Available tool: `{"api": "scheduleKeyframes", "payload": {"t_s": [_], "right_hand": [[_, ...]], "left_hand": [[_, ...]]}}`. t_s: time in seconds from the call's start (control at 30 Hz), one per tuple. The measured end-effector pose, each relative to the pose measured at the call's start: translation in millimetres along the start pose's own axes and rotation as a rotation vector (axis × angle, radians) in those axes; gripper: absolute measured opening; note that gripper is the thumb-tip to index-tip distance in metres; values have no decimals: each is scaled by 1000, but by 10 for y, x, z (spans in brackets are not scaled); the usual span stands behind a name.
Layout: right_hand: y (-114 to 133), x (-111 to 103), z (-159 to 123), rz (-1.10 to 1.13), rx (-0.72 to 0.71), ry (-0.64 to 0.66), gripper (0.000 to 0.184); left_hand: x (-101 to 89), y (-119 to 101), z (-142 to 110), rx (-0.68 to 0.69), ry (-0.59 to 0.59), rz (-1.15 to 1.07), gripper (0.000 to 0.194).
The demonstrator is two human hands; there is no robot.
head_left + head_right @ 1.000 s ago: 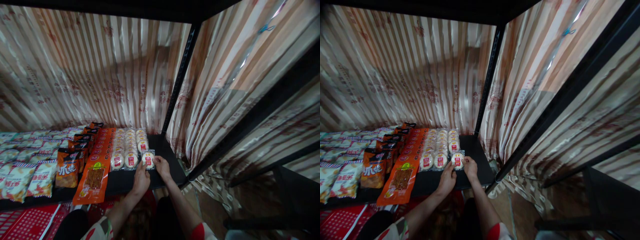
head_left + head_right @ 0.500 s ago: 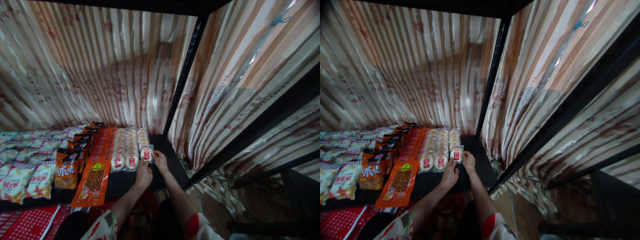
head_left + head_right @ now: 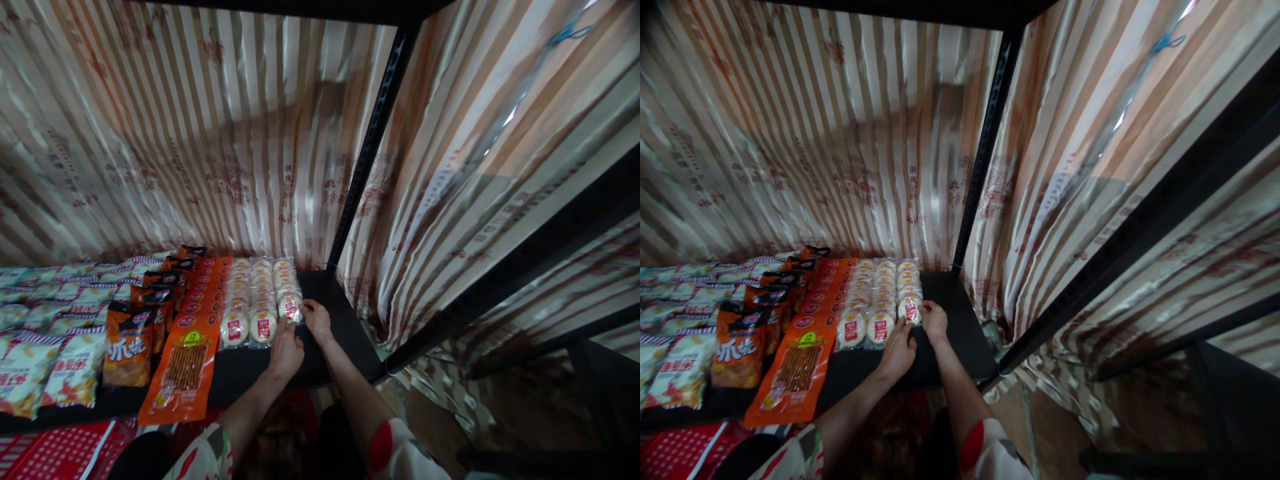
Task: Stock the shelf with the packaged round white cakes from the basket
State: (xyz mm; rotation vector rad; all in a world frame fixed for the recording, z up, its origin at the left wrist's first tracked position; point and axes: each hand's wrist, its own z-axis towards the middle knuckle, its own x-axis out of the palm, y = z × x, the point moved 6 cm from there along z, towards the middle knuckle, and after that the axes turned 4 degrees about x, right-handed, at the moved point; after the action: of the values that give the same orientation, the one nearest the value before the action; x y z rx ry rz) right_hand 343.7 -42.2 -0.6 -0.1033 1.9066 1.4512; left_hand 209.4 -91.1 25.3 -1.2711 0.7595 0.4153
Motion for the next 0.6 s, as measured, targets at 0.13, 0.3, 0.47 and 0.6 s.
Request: {"api": "scheduleKeyframes", "payload": {"t_s": [0.13,0.3,0.47,0.6], "right_hand": [[-11,18,-5,-65,-28,-32,24],[-40,25,-9,-47,-80,-57,22],[-26,32,-3,-65,-77,-33,25],[20,14,-46,-98,-89,-34,28]], "left_hand": [[49,-9,-19,27,29,108,48],[110,-18,-53,87,54,155,53],[120,-46,-79,112,72,188,57],[148,-55,-111,143,78,218,58]]}}
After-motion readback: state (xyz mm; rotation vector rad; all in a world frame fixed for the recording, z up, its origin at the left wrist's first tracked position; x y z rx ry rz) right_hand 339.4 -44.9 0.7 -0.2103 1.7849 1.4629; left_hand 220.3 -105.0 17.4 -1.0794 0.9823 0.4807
